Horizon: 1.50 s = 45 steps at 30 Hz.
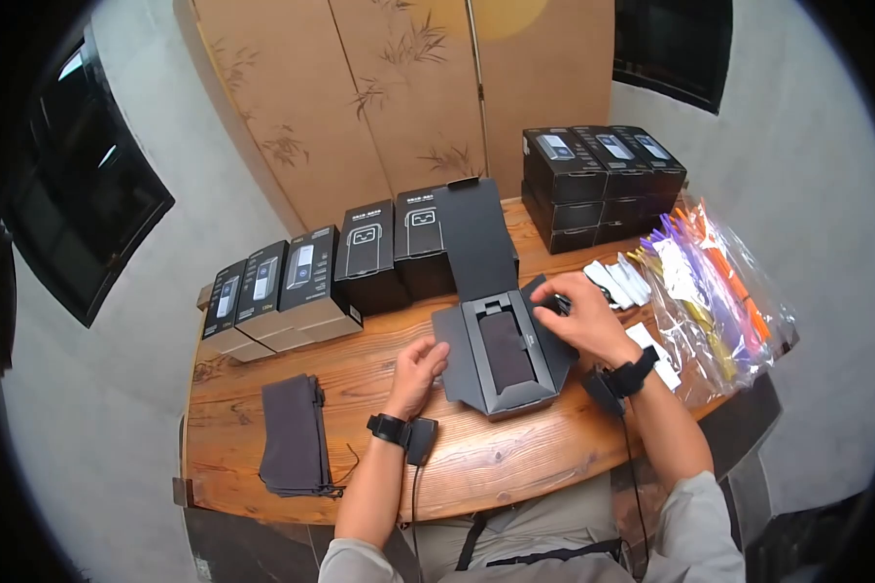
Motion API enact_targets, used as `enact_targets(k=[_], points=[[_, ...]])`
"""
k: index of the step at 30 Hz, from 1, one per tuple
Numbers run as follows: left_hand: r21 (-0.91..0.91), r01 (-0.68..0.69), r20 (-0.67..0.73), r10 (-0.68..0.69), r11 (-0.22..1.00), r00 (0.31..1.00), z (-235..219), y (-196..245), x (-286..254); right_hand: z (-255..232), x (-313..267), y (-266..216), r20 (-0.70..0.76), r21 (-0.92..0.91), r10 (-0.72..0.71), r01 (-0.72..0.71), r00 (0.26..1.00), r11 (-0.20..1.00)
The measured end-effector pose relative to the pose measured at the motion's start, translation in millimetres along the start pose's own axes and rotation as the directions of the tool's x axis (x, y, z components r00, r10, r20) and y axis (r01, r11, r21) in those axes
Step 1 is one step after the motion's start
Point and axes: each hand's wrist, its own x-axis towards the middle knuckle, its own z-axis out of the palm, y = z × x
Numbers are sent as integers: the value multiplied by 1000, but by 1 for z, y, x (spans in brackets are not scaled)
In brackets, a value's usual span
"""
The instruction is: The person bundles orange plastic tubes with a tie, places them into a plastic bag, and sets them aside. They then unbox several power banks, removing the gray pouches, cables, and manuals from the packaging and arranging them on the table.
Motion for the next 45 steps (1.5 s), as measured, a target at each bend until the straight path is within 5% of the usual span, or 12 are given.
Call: enact_targets(k=[2,6,13,17,21,28,30,35,39,45], points=[[-5,0,11,0,1000,1000,-3,-2,0,3,4,-12,107,-165,-105,121,989,979],[16,1,14,-1,1000,1000,-3,-1,-3,26,3,-13,372,-393,-88,243,924,887],[51,-27,-11,28,998,1000,-1,0,-6,64,6,-18,336,-631,24,207,941,747],[46,-13,3,13,999,1000,-4,1,-6,74,10,0,332,-568,37,169,943,805],[41,-15,6,15,999,1000,-5,1,-5,68,8,-1,313,-452,-17,164,950,877],[17,-27,2,27,999,1000,-8,-5,-2,25,8,-39,-86,-116,-144,134,986,984],[16,-30,5,30,999,1000,-7,-5,-2,14,12,-36,-83,175,13,2,996,985],[-8,-40,-9,40,999,999,0,0,-5,-4,6,-41,89,720,202,-203,975,664],[-5,-23,13,23,1000,1000,-2,1,-5,-1,-8,-28,243,889,95,-261,965,376],[-15,75,56,-74,997,996,-13,4,-11,8,-30,-62,340,919,180,-367,923,142]])
